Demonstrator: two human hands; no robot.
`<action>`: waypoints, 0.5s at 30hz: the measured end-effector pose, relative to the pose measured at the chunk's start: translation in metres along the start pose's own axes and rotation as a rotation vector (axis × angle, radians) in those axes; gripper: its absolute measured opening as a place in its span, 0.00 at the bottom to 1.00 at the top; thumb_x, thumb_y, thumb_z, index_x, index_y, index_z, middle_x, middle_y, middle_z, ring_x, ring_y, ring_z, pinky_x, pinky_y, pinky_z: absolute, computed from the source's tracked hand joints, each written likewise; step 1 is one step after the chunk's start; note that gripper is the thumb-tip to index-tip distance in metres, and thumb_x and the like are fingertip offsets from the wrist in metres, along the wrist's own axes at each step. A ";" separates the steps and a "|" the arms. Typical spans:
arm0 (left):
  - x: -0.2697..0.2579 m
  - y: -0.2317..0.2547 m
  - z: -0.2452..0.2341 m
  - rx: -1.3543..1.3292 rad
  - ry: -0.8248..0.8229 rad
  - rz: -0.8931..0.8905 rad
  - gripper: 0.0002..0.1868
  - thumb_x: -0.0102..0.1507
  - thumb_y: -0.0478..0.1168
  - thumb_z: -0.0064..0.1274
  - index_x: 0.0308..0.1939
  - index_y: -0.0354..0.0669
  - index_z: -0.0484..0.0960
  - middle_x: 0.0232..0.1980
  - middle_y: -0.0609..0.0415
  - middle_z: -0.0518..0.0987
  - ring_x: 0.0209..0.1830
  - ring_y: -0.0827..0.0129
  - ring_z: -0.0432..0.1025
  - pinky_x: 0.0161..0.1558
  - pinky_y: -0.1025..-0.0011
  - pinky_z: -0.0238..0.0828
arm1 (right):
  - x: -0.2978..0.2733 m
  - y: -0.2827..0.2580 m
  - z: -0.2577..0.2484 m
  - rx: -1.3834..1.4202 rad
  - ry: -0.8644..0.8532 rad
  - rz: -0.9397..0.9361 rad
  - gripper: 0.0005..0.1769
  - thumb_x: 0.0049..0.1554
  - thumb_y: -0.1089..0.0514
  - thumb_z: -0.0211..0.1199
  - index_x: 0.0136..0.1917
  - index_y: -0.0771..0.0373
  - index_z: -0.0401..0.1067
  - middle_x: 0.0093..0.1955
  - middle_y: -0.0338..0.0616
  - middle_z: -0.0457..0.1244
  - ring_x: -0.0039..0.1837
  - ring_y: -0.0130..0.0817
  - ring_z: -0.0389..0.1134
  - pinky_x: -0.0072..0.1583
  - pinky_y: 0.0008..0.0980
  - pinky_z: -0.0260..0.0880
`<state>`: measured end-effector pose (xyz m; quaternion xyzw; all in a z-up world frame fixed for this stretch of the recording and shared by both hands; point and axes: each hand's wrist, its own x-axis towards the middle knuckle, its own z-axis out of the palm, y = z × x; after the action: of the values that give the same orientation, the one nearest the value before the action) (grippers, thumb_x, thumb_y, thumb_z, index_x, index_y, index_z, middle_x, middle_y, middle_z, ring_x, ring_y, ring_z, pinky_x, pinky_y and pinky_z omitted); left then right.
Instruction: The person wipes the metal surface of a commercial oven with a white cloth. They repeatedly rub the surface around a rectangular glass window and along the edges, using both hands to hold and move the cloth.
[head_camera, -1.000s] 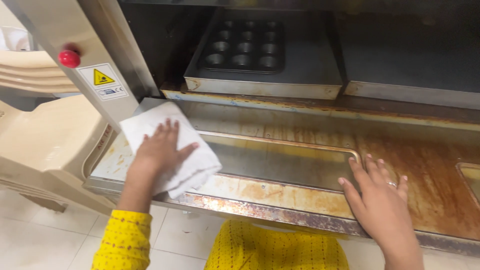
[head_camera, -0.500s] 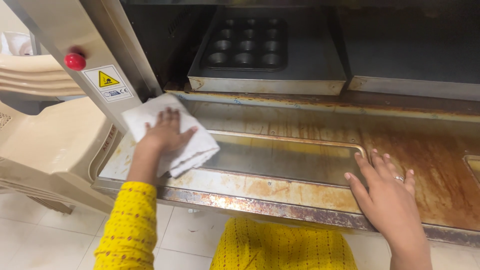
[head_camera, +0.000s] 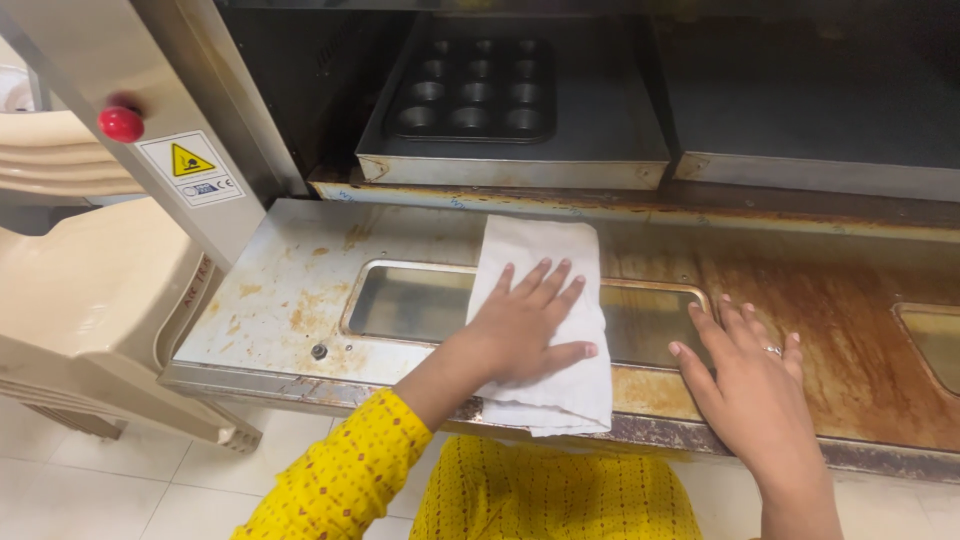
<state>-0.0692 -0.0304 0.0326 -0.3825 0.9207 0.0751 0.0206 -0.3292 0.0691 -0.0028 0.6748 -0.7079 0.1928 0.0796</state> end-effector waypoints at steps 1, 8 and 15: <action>-0.002 -0.003 0.000 -0.003 0.006 -0.009 0.49 0.66 0.73 0.26 0.81 0.46 0.40 0.85 0.47 0.36 0.84 0.54 0.29 0.77 0.49 0.24 | 0.000 0.000 0.000 0.007 -0.002 -0.001 0.34 0.60 0.38 0.51 0.74 0.53 0.65 0.78 0.54 0.54 0.81 0.51 0.50 0.76 0.67 0.39; -0.027 -0.072 0.000 0.083 0.008 -0.446 0.54 0.64 0.76 0.28 0.82 0.45 0.37 0.85 0.47 0.36 0.84 0.57 0.34 0.77 0.50 0.34 | 0.000 -0.002 -0.003 0.036 0.006 -0.007 0.33 0.61 0.38 0.52 0.74 0.54 0.65 0.78 0.55 0.54 0.81 0.53 0.49 0.75 0.67 0.39; -0.101 -0.178 -0.005 0.056 0.039 -0.770 0.52 0.64 0.76 0.29 0.81 0.46 0.41 0.84 0.48 0.38 0.84 0.55 0.35 0.77 0.51 0.33 | 0.000 -0.005 -0.004 0.054 0.022 -0.007 0.33 0.60 0.39 0.53 0.74 0.54 0.66 0.78 0.55 0.55 0.80 0.52 0.51 0.75 0.68 0.40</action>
<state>0.1279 -0.0847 0.0258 -0.7007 0.7117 0.0296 0.0402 -0.3250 0.0712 0.0017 0.6771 -0.6990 0.2191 0.0697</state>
